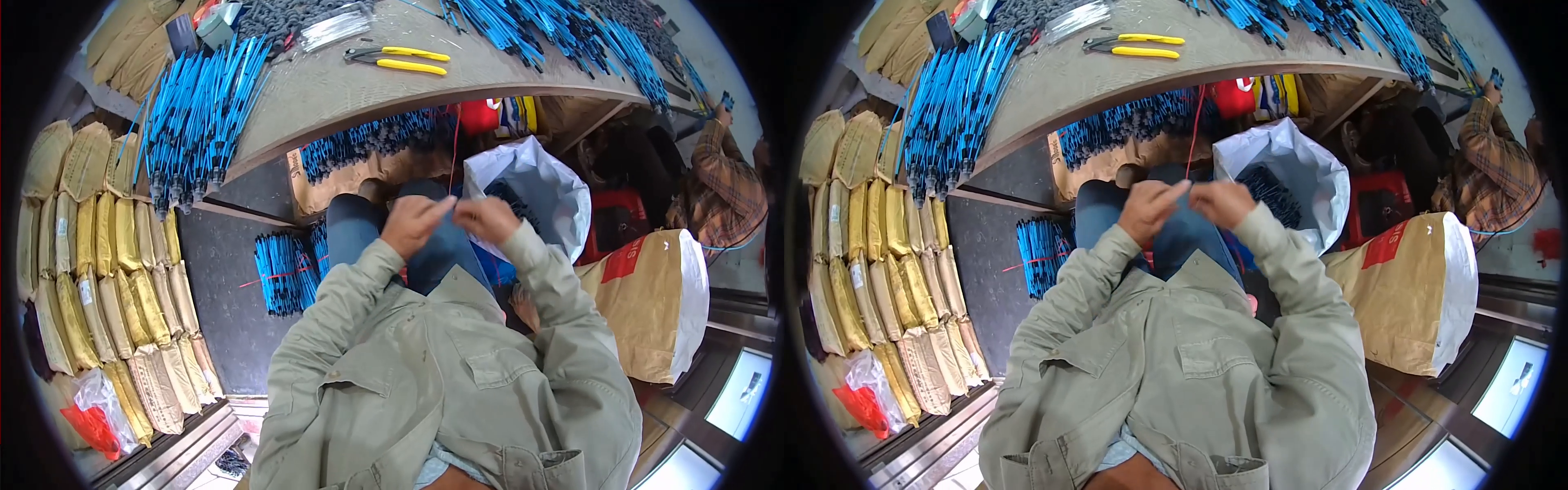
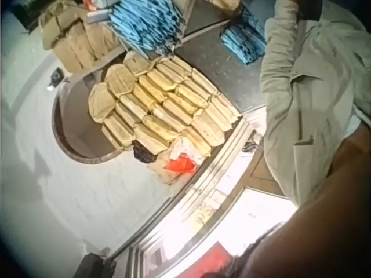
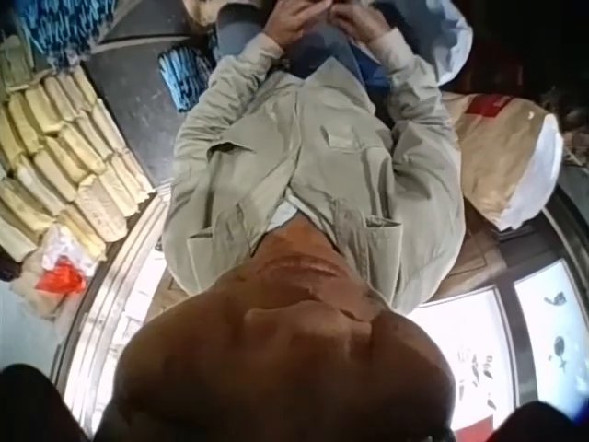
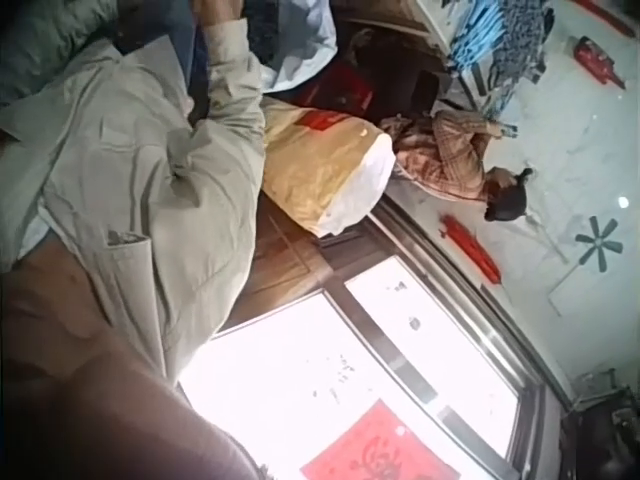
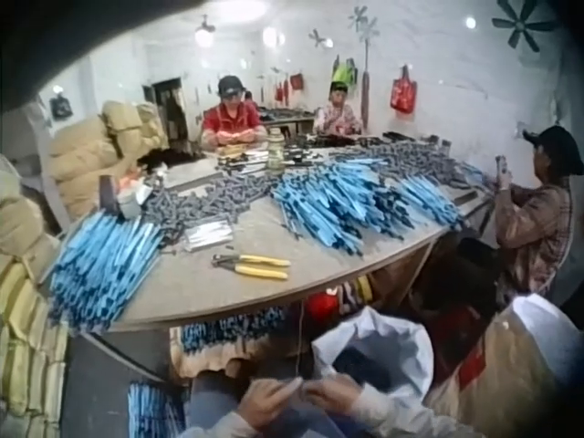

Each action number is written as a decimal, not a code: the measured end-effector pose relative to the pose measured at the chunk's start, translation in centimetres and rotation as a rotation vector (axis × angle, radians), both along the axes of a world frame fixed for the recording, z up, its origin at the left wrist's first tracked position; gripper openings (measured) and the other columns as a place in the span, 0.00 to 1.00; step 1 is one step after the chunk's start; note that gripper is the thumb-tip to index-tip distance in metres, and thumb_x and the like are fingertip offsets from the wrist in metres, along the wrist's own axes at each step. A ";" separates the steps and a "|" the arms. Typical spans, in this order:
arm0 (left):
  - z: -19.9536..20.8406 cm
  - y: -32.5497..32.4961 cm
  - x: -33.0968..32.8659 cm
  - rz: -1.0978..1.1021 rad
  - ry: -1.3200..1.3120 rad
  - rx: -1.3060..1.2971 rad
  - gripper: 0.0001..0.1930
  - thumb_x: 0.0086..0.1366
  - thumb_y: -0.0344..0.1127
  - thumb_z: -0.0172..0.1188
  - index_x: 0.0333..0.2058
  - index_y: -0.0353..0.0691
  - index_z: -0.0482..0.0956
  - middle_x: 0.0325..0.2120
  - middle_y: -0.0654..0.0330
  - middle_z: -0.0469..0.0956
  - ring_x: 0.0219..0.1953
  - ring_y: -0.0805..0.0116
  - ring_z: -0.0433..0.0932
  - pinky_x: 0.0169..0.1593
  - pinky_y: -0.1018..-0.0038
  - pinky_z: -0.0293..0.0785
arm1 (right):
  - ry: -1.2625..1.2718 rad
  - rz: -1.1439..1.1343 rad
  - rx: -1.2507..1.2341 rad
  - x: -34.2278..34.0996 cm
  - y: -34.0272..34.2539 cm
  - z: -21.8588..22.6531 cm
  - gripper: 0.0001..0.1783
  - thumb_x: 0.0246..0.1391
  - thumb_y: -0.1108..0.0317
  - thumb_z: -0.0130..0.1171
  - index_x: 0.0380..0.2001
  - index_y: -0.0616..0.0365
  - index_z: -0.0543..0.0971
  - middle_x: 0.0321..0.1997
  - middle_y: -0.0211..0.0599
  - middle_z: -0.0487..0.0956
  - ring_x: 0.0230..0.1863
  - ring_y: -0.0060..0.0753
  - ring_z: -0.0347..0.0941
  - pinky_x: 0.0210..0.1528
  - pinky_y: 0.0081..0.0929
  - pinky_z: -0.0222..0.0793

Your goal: Assembling blue wire components into a plastic housing and securing them with pliers.

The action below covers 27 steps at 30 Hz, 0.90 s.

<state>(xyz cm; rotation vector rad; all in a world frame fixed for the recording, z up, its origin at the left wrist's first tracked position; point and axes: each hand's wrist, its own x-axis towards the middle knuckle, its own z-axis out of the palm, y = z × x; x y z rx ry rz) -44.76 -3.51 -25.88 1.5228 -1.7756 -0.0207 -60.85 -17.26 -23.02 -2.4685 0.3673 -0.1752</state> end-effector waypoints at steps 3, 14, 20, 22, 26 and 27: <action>1.5 0.2 -1.8 -0.106 0.145 -0.119 0.16 0.55 0.29 0.55 0.44 0.36 0.76 0.36 0.60 0.75 0.37 0.62 0.71 0.44 0.71 0.65 | -0.015 0.191 0.469 -0.4 2.8 7.3 0.05 0.48 0.73 0.54 0.29 0.57 0.78 0.20 0.31 0.77 0.17 0.29 0.69 0.21 0.22 0.63; 9.5 13.5 -1.2 -0.115 1.811 -0.173 0.23 0.71 0.43 0.37 0.28 0.31 0.75 0.28 0.48 0.76 0.30 0.57 0.75 0.39 0.70 0.71 | -0.583 -0.073 1.695 8.2 3.8 6.9 0.25 0.65 0.53 0.38 0.54 0.62 0.65 0.44 0.39 0.75 0.22 0.21 0.69 0.23 0.14 0.61; 11.1 20.2 -0.4 0.016 2.122 -1.134 0.30 0.67 0.54 0.43 0.55 0.33 0.63 0.17 0.61 0.70 0.21 0.74 0.67 0.30 0.78 0.69 | -0.597 0.385 1.687 12.7 11.2 12.7 0.17 0.66 0.62 0.35 0.37 0.63 0.70 0.22 0.30 0.68 0.16 0.14 0.55 0.18 0.12 0.53; 9.8 20.4 -2.2 -0.022 1.861 -0.621 0.31 0.68 0.49 0.44 0.61 0.35 0.52 0.15 0.69 0.65 0.19 0.78 0.61 0.25 0.80 0.58 | -0.502 0.365 1.300 13.4 15.5 12.5 0.18 0.65 0.66 0.32 0.30 0.65 0.69 0.18 0.32 0.67 0.14 0.17 0.57 0.17 0.13 0.55; 9.3 21.0 -4.0 0.047 1.980 -0.641 0.26 0.68 0.48 0.45 0.56 0.32 0.62 0.17 0.65 0.70 0.19 0.76 0.64 0.25 0.80 0.59 | -0.209 0.465 1.499 11.0 17.9 9.6 0.15 0.64 0.69 0.36 0.35 0.68 0.71 0.22 0.40 0.73 0.16 0.27 0.68 0.22 0.15 0.62; 8.5 21.3 -4.1 0.022 2.026 -0.602 0.25 0.69 0.47 0.44 0.54 0.31 0.65 0.19 0.62 0.73 0.21 0.73 0.68 0.26 0.80 0.62 | -0.151 0.471 1.539 10.3 17.9 9.2 0.15 0.64 0.69 0.36 0.35 0.69 0.71 0.23 0.41 0.73 0.17 0.28 0.69 0.22 0.15 0.62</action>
